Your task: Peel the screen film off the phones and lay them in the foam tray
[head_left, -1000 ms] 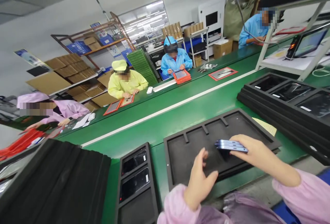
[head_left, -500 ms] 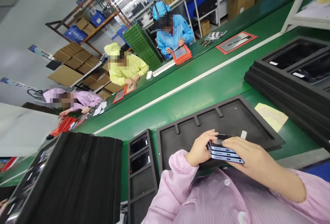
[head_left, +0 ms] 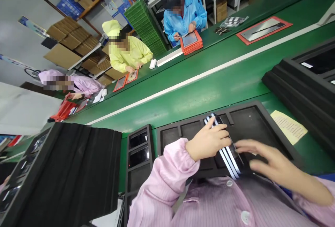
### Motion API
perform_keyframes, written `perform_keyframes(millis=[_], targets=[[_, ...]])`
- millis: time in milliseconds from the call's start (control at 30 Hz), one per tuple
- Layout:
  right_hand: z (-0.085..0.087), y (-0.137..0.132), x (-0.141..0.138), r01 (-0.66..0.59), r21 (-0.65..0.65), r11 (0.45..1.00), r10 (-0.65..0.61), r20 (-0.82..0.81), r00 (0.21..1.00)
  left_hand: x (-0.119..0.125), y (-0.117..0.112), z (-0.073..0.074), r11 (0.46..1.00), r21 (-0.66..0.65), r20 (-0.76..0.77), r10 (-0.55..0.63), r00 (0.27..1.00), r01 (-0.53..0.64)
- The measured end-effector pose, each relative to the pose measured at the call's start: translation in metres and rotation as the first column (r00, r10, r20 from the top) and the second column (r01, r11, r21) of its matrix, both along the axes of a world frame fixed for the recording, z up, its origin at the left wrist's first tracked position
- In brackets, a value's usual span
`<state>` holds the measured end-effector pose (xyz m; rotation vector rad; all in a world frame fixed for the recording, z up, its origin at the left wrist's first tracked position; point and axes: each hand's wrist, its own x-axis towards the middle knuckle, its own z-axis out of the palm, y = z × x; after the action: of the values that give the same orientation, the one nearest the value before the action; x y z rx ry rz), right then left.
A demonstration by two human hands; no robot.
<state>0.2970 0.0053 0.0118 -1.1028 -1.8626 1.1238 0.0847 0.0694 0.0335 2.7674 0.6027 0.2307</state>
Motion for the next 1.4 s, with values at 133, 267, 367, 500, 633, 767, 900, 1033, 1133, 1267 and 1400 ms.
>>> perform_keyframes(millis=[133,267,367,500,633,767,900,1033,1133,1267,1400], targets=[[-0.017,0.052,-0.012,0.245,-0.320,0.915,-0.282,-0.072,0.957,0.017,0.002,-0.007,0.997,0.077,-0.083,0.019,0.996,-0.012],[-0.027,0.084,-0.027,0.123,-0.409,0.904,-0.173,-0.088,0.981,0.015,-0.012,-0.036,0.955,-0.055,0.119,0.297,0.947,-0.293],[-0.031,0.091,-0.033,0.079,-0.438,0.895,-0.135,-0.099,0.986,0.010,-0.016,-0.062,0.701,-0.437,0.252,0.697,0.672,-0.564],[-0.033,0.094,-0.035,0.059,-0.454,0.889,-0.126,-0.120,0.985,0.020,-0.001,-0.083,0.463,-0.789,0.271,0.852,0.448,-0.405],[-0.033,0.092,-0.033,0.058,-0.455,0.889,-0.133,-0.135,0.982,0.032,0.013,-0.083,0.415,-0.831,0.294,0.892,0.342,-0.370],[-0.032,0.087,-0.029,0.023,-0.481,0.877,-0.113,-0.159,0.981,0.027,0.010,-0.074,0.412,-0.836,0.291,0.893,0.342,-0.363],[-0.029,0.085,-0.026,-0.075,-0.532,0.843,-0.045,-0.208,0.977,0.016,0.004,-0.068,0.452,-0.859,0.324,0.844,0.428,-0.242],[-0.027,0.088,-0.023,-0.134,-0.549,0.825,0.011,-0.223,0.975,0.012,0.003,-0.067,0.459,-0.873,0.335,0.810,0.482,-0.164],[-0.028,0.088,-0.022,-0.128,-0.548,0.827,0.017,-0.203,0.979,0.012,0.002,-0.068,0.430,-0.890,0.308,0.813,0.493,-0.152],[-0.028,0.086,-0.023,-0.113,-0.539,0.835,0.009,-0.192,0.981,0.011,0.001,-0.067,0.413,-0.904,0.309,0.809,0.500,-0.110],[-0.026,0.085,-0.021,-0.151,-0.533,0.833,0.042,-0.211,0.977,0.007,0.002,-0.068,0.427,-0.902,0.324,0.771,0.548,-0.068]])
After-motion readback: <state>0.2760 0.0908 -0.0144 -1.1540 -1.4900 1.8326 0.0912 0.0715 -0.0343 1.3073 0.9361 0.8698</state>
